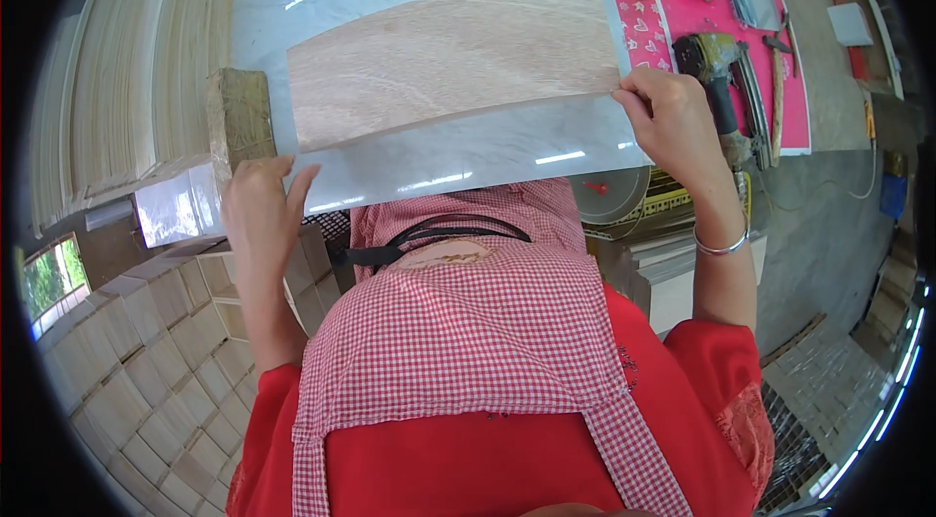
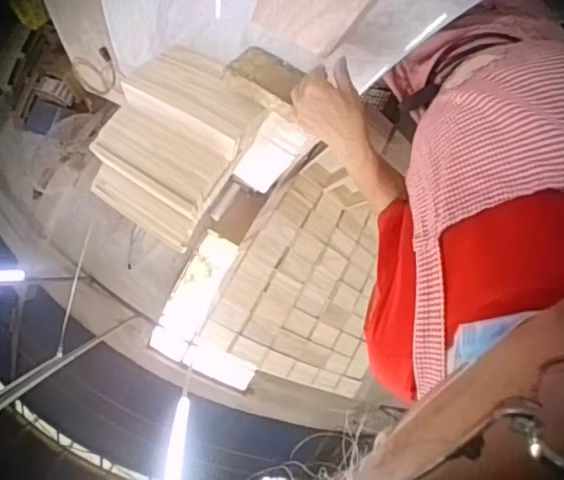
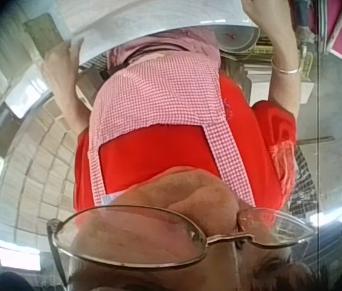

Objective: The recorder is assembling wooden boxes by applying glue to the components and securing them with a nail gun and hammer.

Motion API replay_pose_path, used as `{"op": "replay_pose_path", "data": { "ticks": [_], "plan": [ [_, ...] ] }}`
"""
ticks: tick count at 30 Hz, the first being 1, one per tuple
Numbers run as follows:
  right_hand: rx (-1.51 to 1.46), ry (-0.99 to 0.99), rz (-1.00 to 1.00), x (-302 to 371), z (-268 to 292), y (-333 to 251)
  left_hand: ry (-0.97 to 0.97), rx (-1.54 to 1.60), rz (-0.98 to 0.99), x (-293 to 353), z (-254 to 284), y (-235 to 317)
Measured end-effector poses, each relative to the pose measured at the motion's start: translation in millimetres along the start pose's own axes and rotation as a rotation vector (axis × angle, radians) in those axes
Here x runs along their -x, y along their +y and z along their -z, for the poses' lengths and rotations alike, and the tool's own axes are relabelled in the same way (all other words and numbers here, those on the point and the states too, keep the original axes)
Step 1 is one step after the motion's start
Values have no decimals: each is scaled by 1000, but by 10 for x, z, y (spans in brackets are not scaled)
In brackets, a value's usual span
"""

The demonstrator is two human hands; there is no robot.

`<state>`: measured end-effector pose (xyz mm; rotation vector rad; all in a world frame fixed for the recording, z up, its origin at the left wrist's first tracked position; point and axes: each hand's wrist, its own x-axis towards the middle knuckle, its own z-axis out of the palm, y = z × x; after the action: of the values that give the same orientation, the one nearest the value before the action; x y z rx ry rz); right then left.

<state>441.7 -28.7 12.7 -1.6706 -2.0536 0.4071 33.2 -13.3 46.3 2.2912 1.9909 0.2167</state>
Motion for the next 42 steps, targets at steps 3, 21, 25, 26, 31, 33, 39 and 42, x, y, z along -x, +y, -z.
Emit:
{"op": "replay_pose_path", "data": {
  "ticks": [3, 21, 25, 26, 31, 33, 39, 42],
  "plan": [
    [-11, 3, -31, 35, 24, -10, 9, -40, -119, -229, 187, 364],
    [-18, 87, -159, 126, 58, 146, 7, 244, -757, -1191, -830, 1814],
    [318, 329, -142, 432, 176, 852, -11, 253, -738, -1178, -819, 1836],
    [503, 313, -181, 540, 172, 1092, -23, 243, -733, -1176, -801, 1849],
    [466, 210, -452, 568, 90, 1286, -23, 216, -709, -1181, -794, 1873],
    [429, 165, -557, 469, 236, 1237, -10, 223, -705, -1169, -794, 1891],
    [52, -14, -899, 293, 838, 569, -35, 218, -682, -1170, -805, 1868],
    [-172, 24, -833, 435, 955, -102, -32, 229, -678, -1161, -790, 1864]
  ]
}}
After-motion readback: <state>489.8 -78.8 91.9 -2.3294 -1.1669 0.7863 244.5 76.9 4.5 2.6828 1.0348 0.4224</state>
